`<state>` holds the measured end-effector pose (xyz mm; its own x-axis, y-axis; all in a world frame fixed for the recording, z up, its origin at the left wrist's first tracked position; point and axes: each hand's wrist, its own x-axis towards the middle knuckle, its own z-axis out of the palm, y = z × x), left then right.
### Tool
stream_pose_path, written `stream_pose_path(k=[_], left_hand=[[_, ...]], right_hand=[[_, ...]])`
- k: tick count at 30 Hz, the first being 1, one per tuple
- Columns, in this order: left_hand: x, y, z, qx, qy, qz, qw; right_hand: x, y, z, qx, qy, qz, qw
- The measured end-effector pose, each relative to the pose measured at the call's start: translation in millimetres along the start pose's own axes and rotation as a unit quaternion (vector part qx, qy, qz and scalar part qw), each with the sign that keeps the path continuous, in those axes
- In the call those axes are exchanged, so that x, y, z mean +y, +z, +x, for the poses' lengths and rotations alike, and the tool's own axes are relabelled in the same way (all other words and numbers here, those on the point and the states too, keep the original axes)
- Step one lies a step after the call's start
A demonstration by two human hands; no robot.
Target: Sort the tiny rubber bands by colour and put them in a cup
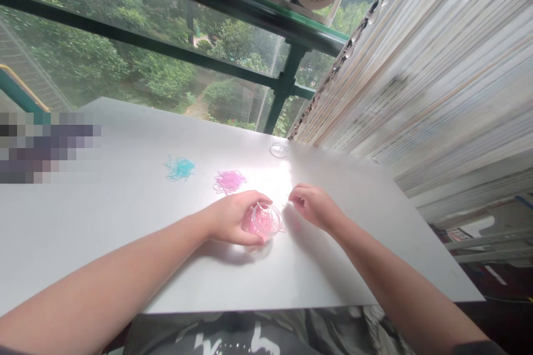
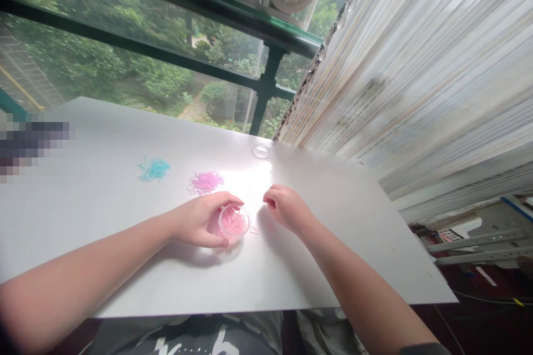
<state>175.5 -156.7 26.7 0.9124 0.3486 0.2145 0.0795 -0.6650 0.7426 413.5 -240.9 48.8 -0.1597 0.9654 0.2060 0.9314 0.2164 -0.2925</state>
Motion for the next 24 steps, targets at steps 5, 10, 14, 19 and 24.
stream_pose_path(k=[5,10,14,19,24], left_hand=[[0.7,2.4,1.2,0.016,-0.010,-0.004,1.000],[1.5,4.0,1.3,0.012,-0.018,0.000,1.000],[0.0,5.3,0.2,0.018,-0.019,-0.007,1.000],[-1.2,3.3,-0.1,0.014,-0.010,-0.005,1.000],[-1.9,2.1,0.3,0.013,-0.003,-0.001,1.000]], right_hand=[[-32.3,-27.3,10.2,0.009,-0.068,0.021,0.997],[-67.0,-24.5,14.6,-0.099,-0.151,-0.028,0.983],[-75.3,-29.0,17.4,-0.128,-0.150,0.017,0.980],[-50.8,-48.6,9.8,-0.048,-0.081,0.087,0.992],[-21.5,-28.2,-17.7,-0.106,0.105,-0.061,0.987]])
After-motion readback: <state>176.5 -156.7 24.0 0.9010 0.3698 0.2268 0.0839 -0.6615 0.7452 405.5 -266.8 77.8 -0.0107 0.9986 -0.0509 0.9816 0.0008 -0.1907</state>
